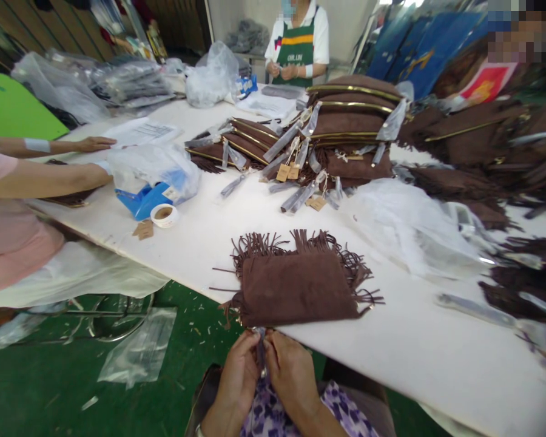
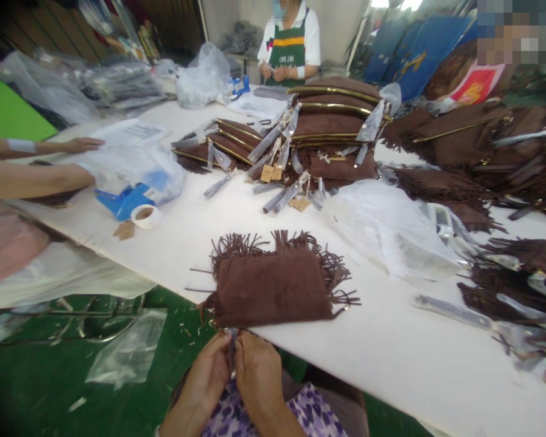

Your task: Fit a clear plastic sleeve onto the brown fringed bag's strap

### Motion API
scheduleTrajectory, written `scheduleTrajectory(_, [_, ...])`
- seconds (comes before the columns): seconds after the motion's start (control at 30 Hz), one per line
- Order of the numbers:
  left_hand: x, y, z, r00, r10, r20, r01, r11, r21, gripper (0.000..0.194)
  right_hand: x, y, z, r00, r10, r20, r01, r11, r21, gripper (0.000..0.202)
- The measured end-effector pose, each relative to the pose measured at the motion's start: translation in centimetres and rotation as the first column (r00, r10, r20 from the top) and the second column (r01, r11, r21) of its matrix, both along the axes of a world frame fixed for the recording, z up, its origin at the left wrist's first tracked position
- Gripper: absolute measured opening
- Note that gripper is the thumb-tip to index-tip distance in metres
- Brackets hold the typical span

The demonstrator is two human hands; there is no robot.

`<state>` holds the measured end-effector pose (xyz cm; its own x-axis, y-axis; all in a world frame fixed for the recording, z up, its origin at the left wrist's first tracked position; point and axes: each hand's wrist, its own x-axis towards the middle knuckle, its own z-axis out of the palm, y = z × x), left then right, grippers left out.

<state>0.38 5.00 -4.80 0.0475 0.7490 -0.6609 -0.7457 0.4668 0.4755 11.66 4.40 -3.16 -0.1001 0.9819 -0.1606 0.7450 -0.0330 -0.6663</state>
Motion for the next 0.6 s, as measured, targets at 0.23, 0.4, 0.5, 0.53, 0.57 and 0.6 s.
scheduleTrajectory(0.23, [-0.3,-0.8,0.7,0.988,-0.042,-0.151,0.051,0.997,0.057,0.011,-0.2,-0.6,0.4,0.922,-0.176,-0.346,0.136,0.981,-0.136,0.019])
scheduleTrajectory(0.4, [-0.8,-2.2,1.2,0.964,-0.052,-0.26,0.059,0.998,0.018,0.017,-0.5,-0.4,0.5,0.913,-0.155,-0.377,0.102,0.982,-0.156,0.017])
scheduleTrajectory(0.5, [-1.0,-2.5,1.3,0.949,-0.039,-0.312,0.032,0.999,-0.028,0.027,-1.2,-0.3,0.3,0.926,-0.119,-0.359,0.075,0.988,-0.135,0.018])
scheduleTrajectory(0.53, [-0.9,-2.4,1.4,0.939,-0.039,-0.341,0.02,0.998,-0.059,0.03,-1.3,-0.3,0.3,0.93,-0.118,-0.349,0.078,0.989,-0.124,0.019])
scheduleTrajectory(0.57, [-0.5,-2.2,1.5,0.927,-0.045,-0.374,0.011,0.996,-0.092,0.031,-1.1,-0.2,0.3,0.934,-0.109,-0.34,0.078,0.992,-0.103,0.02])
scheduleTrajectory(0.6, [0.2,-1.8,1.6,0.913,-0.062,-0.402,0.015,0.993,-0.12,0.032,-0.6,-0.1,0.4,0.939,-0.096,-0.33,0.077,0.995,-0.07,0.021])
